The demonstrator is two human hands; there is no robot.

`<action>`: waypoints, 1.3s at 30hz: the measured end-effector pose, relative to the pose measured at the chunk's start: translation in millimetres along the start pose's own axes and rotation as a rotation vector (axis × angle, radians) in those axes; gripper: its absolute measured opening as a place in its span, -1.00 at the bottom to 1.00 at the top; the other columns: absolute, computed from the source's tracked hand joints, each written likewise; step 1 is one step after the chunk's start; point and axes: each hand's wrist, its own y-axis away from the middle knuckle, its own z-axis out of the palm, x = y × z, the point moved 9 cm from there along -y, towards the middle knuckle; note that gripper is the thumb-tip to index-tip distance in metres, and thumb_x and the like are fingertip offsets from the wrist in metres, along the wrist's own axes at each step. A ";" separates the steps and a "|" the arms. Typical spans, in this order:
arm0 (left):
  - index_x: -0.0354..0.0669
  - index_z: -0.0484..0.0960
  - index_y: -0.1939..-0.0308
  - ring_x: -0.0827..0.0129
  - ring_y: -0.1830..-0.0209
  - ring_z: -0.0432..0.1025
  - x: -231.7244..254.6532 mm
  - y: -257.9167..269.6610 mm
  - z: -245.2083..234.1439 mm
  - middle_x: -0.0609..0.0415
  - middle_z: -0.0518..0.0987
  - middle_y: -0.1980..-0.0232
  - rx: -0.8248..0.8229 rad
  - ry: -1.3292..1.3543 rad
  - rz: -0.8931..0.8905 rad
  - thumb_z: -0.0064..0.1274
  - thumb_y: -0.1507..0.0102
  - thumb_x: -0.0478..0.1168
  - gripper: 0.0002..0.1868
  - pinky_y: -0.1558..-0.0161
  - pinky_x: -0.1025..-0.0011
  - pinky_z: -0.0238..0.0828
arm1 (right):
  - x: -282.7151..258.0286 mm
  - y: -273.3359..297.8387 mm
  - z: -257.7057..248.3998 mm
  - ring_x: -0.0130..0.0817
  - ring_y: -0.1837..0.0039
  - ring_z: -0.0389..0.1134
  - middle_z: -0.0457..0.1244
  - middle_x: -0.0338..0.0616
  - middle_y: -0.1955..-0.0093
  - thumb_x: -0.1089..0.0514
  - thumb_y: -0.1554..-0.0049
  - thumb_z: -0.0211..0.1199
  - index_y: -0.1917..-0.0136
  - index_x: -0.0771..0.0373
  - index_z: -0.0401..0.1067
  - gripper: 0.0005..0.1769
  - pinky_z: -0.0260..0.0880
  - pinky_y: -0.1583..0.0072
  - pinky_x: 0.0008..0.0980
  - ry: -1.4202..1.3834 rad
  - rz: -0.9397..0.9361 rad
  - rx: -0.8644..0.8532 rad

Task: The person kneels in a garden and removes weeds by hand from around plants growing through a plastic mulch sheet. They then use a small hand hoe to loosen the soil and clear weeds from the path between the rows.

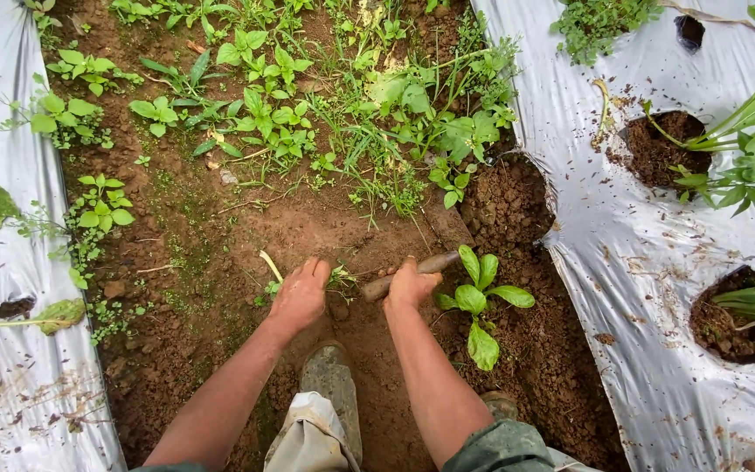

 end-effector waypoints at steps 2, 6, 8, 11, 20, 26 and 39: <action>-0.11 0.34 0.07 -0.15 0.08 0.54 -3.8 -2.7 4.6 -0.13 0.46 0.01 -0.019 0.021 -0.017 -0.31 -0.24 -0.38 -0.79 0.11 0.00 0.53 | -0.5 -3.6 8.4 -0.30 0.41 0.38 0.28 0.03 0.12 0.21 -0.19 0.19 -0.50 0.28 0.00 -0.32 0.40 0.31 -0.30 0.013 -0.022 0.021; -0.15 0.33 0.05 -0.20 0.05 0.53 -9.0 0.7 9.5 -0.20 0.45 -0.06 -0.063 0.091 -0.093 -0.32 -0.24 -0.40 -0.77 0.09 -0.04 0.51 | -0.6 -4.3 5.7 -0.30 0.44 0.38 0.28 0.06 0.09 0.22 -0.21 0.17 -0.48 0.32 -0.03 -0.34 0.40 0.33 -0.26 0.074 -0.038 -0.033; -0.11 0.34 0.03 -0.10 0.01 0.54 -12.4 -2.6 10.4 -0.15 0.46 -0.07 -0.106 0.146 -0.152 -0.37 -0.24 -0.44 -0.72 0.06 0.06 0.52 | -8.2 -8.7 -5.3 -0.20 0.45 0.38 0.28 0.22 0.06 0.22 -0.19 0.22 -0.46 0.35 0.01 -0.34 0.43 0.36 -0.23 0.158 -0.108 -0.066; -0.16 0.32 0.07 -0.26 0.04 0.52 -13.0 -4.0 15.5 -0.21 0.44 -0.02 -0.050 0.153 -0.112 -0.30 -0.22 -0.38 -0.78 0.06 -0.06 0.51 | -14.2 -10.0 -22.7 -0.28 0.42 0.38 0.27 0.16 0.05 0.21 -0.22 0.21 -0.55 0.43 -0.12 -0.21 0.41 0.34 -0.24 0.203 -0.082 -0.091; -0.15 0.34 0.08 -0.18 0.04 0.53 -9.8 -0.8 -6.5 -0.18 0.46 0.01 -0.069 0.259 -0.167 -0.32 -0.20 -0.45 -0.74 0.07 0.03 0.52 | -25.5 8.1 -28.6 -0.27 0.40 0.35 0.25 0.19 0.08 0.29 -0.22 0.17 -0.55 0.50 -0.17 -0.22 0.41 0.32 -0.25 0.266 -0.091 -0.124; -0.19 0.37 -0.03 -0.02 0.02 0.53 1.5 6.8 -30.3 -0.18 0.49 -0.06 -0.136 0.213 -0.203 -0.29 -0.24 -0.48 -0.69 0.00 0.10 0.55 | -18.3 -2.5 -18.7 -0.33 0.38 0.36 0.25 0.15 0.05 0.24 -0.25 0.11 -0.61 0.48 -0.29 -0.15 0.42 0.28 -0.27 0.233 -0.072 -0.148; -0.19 0.35 -0.02 -0.19 -0.06 0.54 -16.2 5.3 5.2 -0.24 0.49 -0.15 -0.141 0.193 -0.209 -0.21 -0.25 -0.43 -0.74 -0.01 -0.01 0.54 | -18.9 5.8 -26.3 -0.32 0.38 0.36 0.24 0.06 0.17 0.16 -0.25 0.11 -0.62 0.44 -0.28 -0.14 0.43 0.20 -0.16 0.143 -0.013 -0.132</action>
